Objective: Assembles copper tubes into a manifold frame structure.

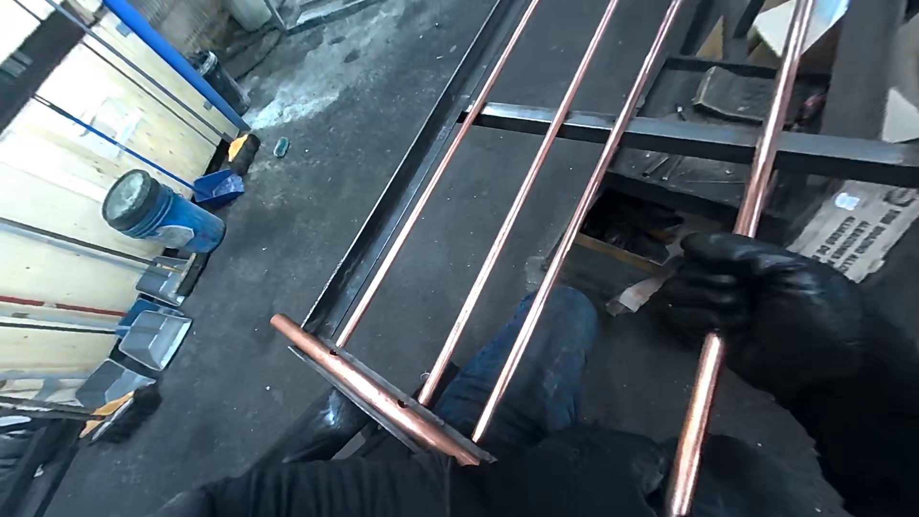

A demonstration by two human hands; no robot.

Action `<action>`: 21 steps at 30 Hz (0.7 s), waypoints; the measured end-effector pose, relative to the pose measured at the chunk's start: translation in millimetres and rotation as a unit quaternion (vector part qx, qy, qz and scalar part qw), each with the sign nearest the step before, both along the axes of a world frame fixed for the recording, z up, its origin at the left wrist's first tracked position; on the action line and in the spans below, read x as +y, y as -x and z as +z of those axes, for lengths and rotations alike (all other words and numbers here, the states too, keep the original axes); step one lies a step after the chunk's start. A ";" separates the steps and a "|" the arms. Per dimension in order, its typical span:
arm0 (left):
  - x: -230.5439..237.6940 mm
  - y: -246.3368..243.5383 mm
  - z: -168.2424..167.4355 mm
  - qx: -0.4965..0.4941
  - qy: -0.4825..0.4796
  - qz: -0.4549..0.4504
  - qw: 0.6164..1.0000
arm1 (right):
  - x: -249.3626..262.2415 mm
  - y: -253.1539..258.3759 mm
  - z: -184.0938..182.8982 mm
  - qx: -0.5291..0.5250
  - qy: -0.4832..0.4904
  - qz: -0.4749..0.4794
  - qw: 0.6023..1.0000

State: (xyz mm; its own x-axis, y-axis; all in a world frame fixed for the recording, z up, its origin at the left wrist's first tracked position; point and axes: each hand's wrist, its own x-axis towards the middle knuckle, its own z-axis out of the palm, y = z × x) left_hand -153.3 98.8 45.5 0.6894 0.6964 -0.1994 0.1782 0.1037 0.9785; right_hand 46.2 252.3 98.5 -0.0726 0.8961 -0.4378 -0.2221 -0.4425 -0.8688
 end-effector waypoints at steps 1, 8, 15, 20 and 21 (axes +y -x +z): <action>4.7 -4.0 17.6 0.035 -0.012 0.001 0.999 | 0.0 -2.4 3.4 -0.108 -0.017 -0.008 0.994; 15.5 16.7 110.4 0.011 -0.168 0.222 0.960 | -6.4 25.1 44.4 -0.598 -0.297 -0.050 0.743; 47.7 96.9 106.3 0.277 -0.263 0.121 0.916 | 26.0 95.3 30.6 -0.365 -0.150 0.016 0.919; 52.0 95.4 102.0 0.490 -0.230 0.010 0.841 | 46.3 119.3 10.3 -0.014 0.023 -0.049 0.998; 53.2 97.1 101.5 0.467 -0.209 0.002 0.859 | 48.3 120.3 5.9 0.004 0.032 -0.053 0.998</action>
State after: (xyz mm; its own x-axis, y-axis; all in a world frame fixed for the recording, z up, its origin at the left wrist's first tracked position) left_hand -250.4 152.0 147.1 0.3618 0.8438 -0.3963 0.9067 -0.2196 0.3602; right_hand -74.1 300.6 104.4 0.0181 0.8692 -0.4941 -0.2782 -0.4703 -0.8375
